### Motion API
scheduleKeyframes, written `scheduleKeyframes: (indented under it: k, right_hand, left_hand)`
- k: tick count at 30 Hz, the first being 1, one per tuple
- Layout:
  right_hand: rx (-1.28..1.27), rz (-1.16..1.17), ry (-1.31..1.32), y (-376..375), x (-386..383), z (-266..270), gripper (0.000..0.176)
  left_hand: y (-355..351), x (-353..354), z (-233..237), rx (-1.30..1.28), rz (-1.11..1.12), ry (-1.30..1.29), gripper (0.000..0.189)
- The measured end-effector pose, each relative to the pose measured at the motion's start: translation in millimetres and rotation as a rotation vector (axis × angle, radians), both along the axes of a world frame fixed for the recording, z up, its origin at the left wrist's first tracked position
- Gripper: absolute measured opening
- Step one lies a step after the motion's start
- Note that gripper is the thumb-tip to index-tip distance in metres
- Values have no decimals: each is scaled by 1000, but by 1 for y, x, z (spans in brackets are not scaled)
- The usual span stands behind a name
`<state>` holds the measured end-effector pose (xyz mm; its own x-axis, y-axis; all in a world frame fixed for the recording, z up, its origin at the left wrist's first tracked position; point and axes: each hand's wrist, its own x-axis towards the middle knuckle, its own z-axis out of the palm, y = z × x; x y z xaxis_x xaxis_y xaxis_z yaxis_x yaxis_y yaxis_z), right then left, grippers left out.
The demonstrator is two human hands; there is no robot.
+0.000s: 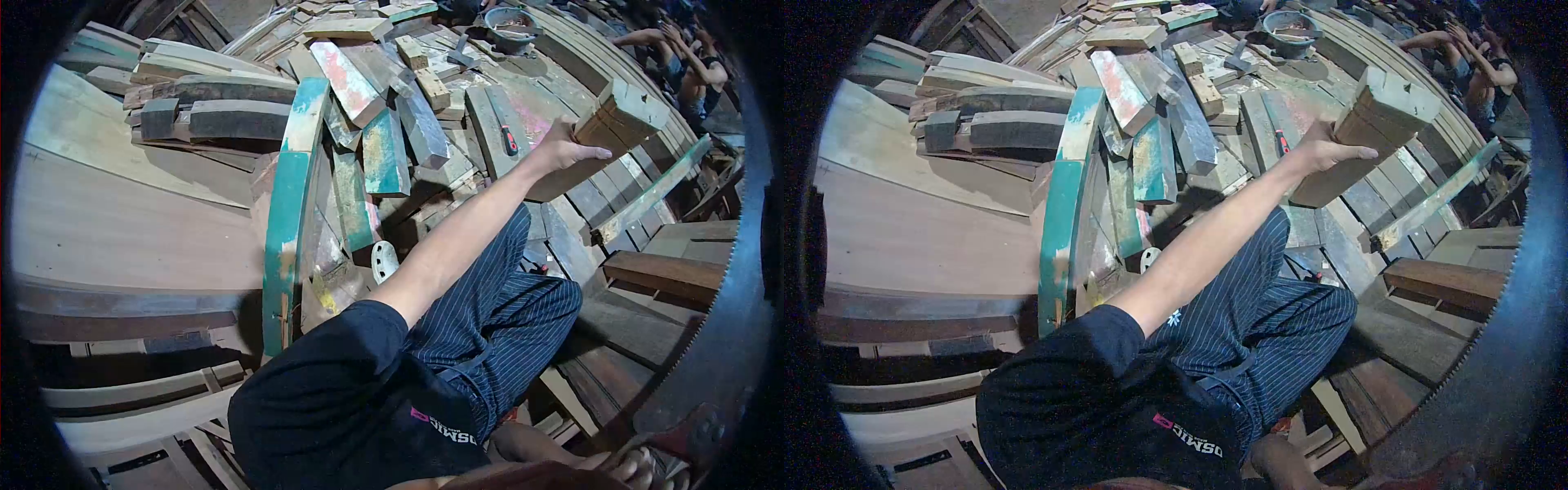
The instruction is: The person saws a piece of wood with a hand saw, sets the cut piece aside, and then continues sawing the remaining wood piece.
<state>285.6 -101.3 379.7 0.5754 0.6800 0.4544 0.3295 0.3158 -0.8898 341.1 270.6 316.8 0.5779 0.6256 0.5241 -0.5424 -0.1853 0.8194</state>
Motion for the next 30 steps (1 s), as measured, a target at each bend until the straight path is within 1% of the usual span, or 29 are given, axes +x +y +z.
scheduleKeyframes:
  k: [2,5,6,9,11,12,13,15,17,18,20,21,22,23,24,26,27,28,30]
  right_hand:
    - [19,-7,11,-2,0,1,45]
    - [108,36,110,-3,7,6,46]
    - [176,86,193,-3,11,9,46]
    - [477,363,414,3,21,10,47]
    - [653,484,452,18,22,1,52]
    - [738,553,469,26,23,-4,56]
    - [681,374,551,21,20,1,52]
    - [481,-15,375,14,19,2,42]
    - [180,-416,-139,22,40,-2,31]
    - [10,-603,-392,24,45,-7,26]
    - [233,-618,-8,21,38,-21,25]
    - [304,-597,31,19,36,-27,24]
    - [35,-705,-269,9,35,-27,22]
    - [82,-694,-152,11,31,-29,23]
    - [134,-684,-34,15,26,-30,24]
    - [131,-667,-139,13,19,-32,25]
    - [136,-658,-141,17,8,-23,28]
    - [119,-553,-159,14,1,-22,26]
    - [376,-477,-68,32,-13,-15,23]
  left_hand:
    - [-1,-3,2,11,17,73,36]
    - [-5,-6,7,-28,-52,14,34]
    - [-4,-11,10,-7,-39,192,40]
    - [-6,-11,12,0,-57,207,41]
    - [-7,-10,11,-29,-27,260,41]
    - [0,-3,-1,-50,-24,215,36]
    - [-1,-3,1,-58,-36,190,35]
    - [-3,-9,0,-44,-43,177,33]
    - [3,-10,1,23,-27,187,32]
    - [6,-9,0,94,-38,150,32]
    - [4,-10,-1,52,-107,113,31]
    - [4,-9,-1,69,-91,148,31]
    - [3,-9,-2,86,-76,184,31]
    - [2,-9,2,109,-64,223,31]
    - [-2,-9,5,54,-58,230,31]
    - [-9,-7,11,-53,-35,232,31]
    - [-8,-9,14,90,-18,292,31]
    - [-10,-9,11,71,-31,302,32]
    - [-4,-5,6,44,-51,309,32]
